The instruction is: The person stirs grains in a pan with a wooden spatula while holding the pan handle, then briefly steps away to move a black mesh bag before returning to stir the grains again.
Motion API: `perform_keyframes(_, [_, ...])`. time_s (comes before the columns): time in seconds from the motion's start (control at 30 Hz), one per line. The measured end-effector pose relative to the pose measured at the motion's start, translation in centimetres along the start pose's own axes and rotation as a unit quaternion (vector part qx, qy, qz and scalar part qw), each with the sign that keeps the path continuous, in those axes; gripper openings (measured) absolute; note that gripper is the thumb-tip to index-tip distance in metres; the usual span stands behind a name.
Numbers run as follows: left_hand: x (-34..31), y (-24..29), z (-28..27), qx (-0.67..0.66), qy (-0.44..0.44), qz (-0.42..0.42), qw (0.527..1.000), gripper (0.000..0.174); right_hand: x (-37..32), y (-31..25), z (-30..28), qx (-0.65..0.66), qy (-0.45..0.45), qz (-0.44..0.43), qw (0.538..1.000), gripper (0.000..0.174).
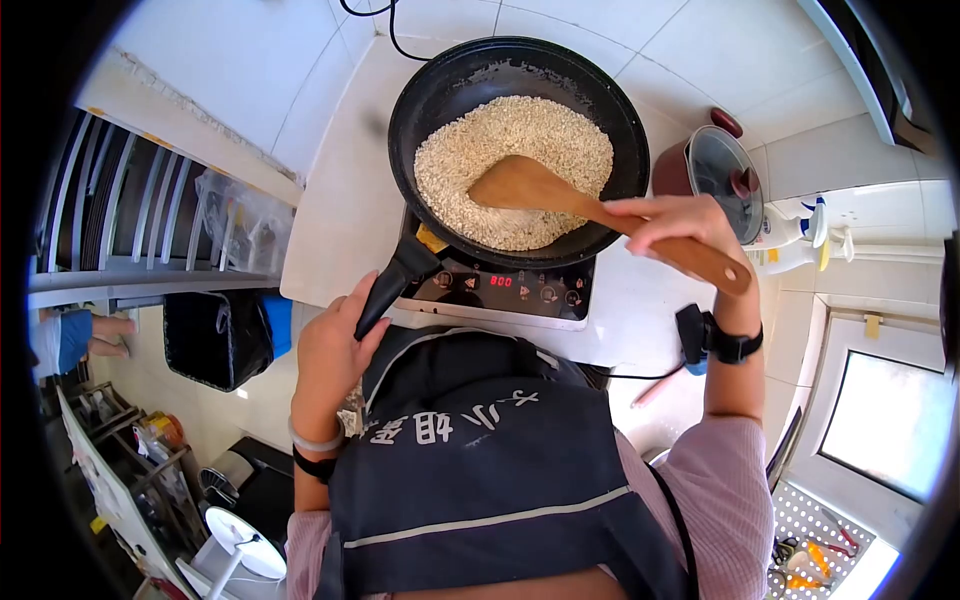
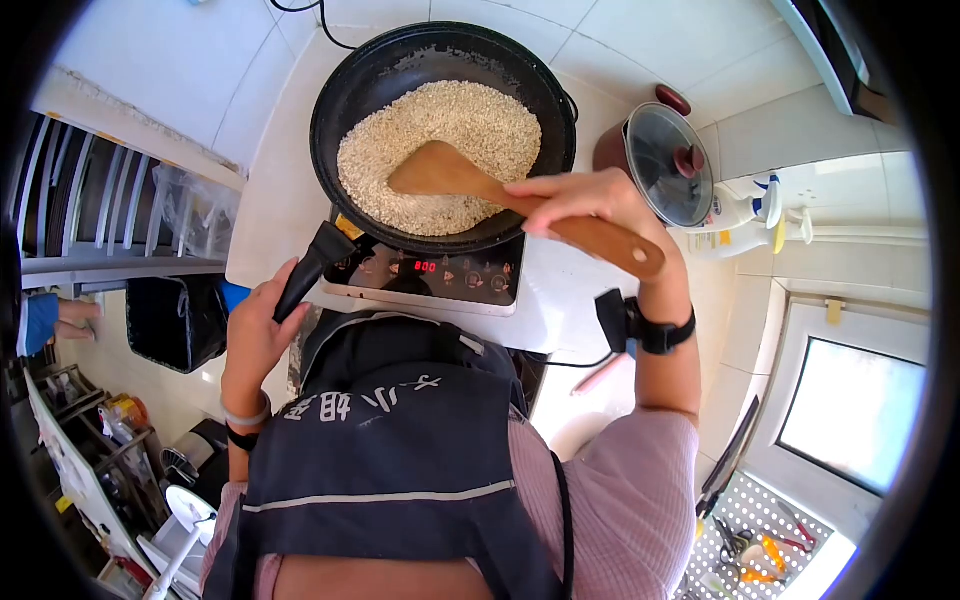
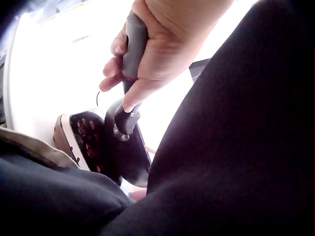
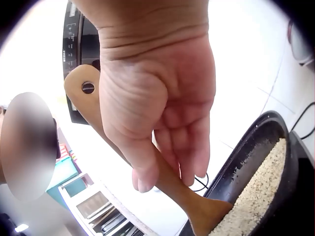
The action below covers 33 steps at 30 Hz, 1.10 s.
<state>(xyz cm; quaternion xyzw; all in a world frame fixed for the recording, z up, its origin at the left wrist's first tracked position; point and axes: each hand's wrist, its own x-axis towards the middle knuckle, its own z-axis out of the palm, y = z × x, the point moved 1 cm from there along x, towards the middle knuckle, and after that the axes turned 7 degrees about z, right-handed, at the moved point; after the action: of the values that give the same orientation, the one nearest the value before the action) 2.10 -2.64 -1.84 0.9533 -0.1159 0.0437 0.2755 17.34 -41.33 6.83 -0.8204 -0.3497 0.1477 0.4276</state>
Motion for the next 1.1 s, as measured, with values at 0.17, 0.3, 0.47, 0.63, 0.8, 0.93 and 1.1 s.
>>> perform_keyframes(0.17, [0.1,0.2,-0.2,-0.012,-0.018,-0.025,0.999,0.061,-4.4,-4.3,-0.6,-0.06,0.102,0.012,0.993,0.01])
perform_keyframes(0.3, [0.1,0.0,-0.1,0.006,-0.007,0.005,1.0,0.058,-4.3,-5.6,1.7,-0.022,0.133,0.012,0.991,0.011])
perform_keyframes(0.47, [0.1,-0.2,0.0,0.009,0.0,0.011,1.0,0.059,0.1,-1.4,5.2,-0.053,0.16,-0.065,0.984,0.014])
perform_keyframes(0.63, [0.2,0.0,-0.3,0.013,-0.004,0.008,1.0,0.059,2.9,3.0,3.4,-0.033,0.293,0.032,0.955,0.012])
perform_keyframes(0.8, [0.4,0.0,-0.5,0.014,-0.011,0.006,1.0,0.059,1.1,3.9,1.2,0.035,0.373,0.111,0.921,0.012])
perform_keyframes(0.93, [0.5,-0.1,-0.4,0.0,-0.008,0.009,1.0,0.059,-2.3,2.2,0.7,-0.018,0.438,0.102,0.893,0.013])
perform_keyframes(1.1, [0.6,-0.1,-0.5,0.002,-0.007,0.013,1.0,0.059,-1.4,6.3,4.7,-0.102,0.444,0.08,0.886,0.013])
